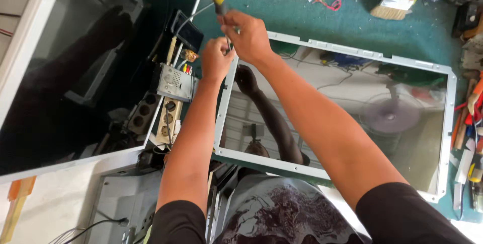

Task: The person brushes the surface of a monitor, uses a screwdriver to remove several screws from the metal frame, and then lifts the metal frame off the monitor assembly.

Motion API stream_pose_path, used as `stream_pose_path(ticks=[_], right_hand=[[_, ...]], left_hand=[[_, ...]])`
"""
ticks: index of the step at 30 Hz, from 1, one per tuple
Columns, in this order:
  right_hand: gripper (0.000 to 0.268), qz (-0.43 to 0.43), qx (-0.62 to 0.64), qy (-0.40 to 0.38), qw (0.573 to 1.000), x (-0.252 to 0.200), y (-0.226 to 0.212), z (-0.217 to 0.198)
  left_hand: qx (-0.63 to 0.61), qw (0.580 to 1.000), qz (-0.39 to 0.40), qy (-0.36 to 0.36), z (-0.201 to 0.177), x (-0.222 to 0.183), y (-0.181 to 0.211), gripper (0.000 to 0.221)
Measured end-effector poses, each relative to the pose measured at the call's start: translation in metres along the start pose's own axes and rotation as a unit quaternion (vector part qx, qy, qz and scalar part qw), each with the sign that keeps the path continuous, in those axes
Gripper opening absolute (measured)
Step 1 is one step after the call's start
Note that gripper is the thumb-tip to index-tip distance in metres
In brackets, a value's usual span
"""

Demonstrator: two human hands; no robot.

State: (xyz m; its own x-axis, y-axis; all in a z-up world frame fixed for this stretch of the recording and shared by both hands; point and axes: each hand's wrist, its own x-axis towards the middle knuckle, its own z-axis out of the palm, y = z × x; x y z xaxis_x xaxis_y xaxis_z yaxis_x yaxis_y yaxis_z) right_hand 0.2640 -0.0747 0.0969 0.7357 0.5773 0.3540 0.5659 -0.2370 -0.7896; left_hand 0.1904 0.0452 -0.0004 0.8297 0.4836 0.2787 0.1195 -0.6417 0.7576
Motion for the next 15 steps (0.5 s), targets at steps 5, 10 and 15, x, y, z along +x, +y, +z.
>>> stream_pose_path(ticks=[5, 10, 15], right_hand=[[0.026, -0.022, 0.010, 0.003, 1.000, 0.001, -0.004, -0.002], [0.008, 0.008, 0.027, 0.006, 1.000, 0.001, -0.006, -0.006], [0.042, -0.006, -0.001, 0.007, 1.000, 0.000, -0.008, -0.006]], left_hand=[[0.114, 0.990, 0.033, -0.077, 0.017, -0.012, -0.022, 0.023], [0.106, 0.992, -0.002, -0.061, 0.023, -0.016, -0.026, 0.016], [0.113, 0.991, -0.016, -0.075, 0.025, -0.018, -0.028, 0.020]])
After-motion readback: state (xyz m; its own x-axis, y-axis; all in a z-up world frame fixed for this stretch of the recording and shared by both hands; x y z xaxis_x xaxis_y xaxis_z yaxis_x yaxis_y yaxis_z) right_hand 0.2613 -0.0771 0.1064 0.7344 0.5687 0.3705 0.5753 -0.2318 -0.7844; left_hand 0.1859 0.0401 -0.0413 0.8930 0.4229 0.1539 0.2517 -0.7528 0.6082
